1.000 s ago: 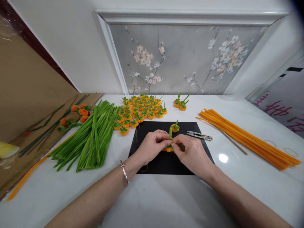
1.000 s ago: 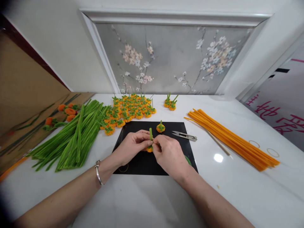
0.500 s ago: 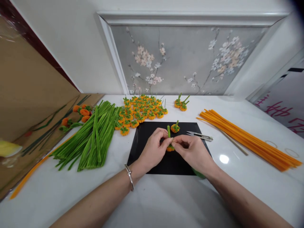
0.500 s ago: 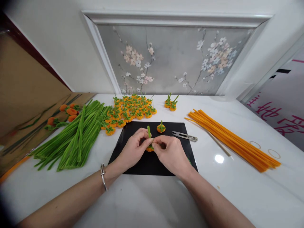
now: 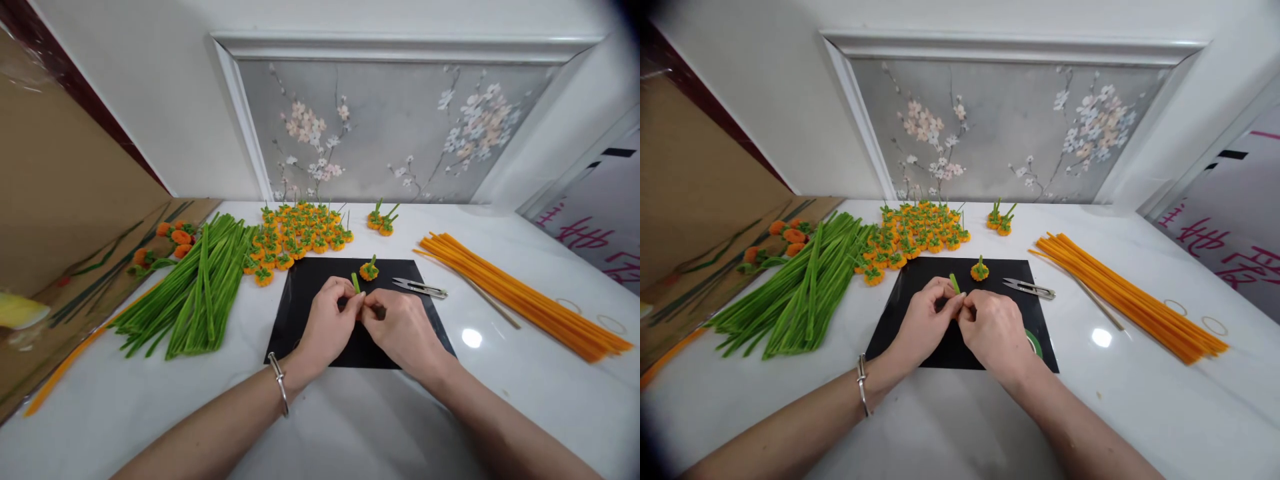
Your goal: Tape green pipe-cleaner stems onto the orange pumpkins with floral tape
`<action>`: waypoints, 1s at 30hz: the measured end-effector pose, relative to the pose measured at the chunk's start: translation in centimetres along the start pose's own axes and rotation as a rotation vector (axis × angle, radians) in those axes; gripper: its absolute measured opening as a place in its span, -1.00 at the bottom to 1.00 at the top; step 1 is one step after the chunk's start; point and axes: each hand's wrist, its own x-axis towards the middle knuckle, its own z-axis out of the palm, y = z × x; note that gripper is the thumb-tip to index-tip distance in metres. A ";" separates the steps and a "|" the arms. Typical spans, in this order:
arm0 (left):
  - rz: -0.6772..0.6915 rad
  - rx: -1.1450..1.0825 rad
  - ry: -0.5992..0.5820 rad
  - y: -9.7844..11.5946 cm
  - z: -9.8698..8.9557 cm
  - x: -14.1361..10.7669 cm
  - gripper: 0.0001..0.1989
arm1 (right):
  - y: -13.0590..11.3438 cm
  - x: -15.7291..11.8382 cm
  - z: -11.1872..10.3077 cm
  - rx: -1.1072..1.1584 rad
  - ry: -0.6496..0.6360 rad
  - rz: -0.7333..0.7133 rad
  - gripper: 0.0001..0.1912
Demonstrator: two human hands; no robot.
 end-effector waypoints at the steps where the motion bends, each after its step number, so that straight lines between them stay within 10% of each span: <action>1: -0.017 -0.027 -0.010 0.1 0.0 0.0 -0.82 | 0.2 0.1 -0.1 0.037 0.001 0.009 -0.79; 13: -0.539 -0.779 -0.401 0.7 -2.5 1.2 -0.76 | 1.4 1.1 -1.8 0.580 -0.078 0.030 -0.86; 22: -0.100 -0.362 -0.231 0.6 -1.8 1.0 -0.76 | 1.4 0.6 -1.3 0.402 0.076 -0.025 -0.86; 30: 0.489 0.211 -0.121 -0.4 -1.7 0.3 -0.67 | 1.1 0.9 -1.8 0.543 -0.073 0.141 -0.86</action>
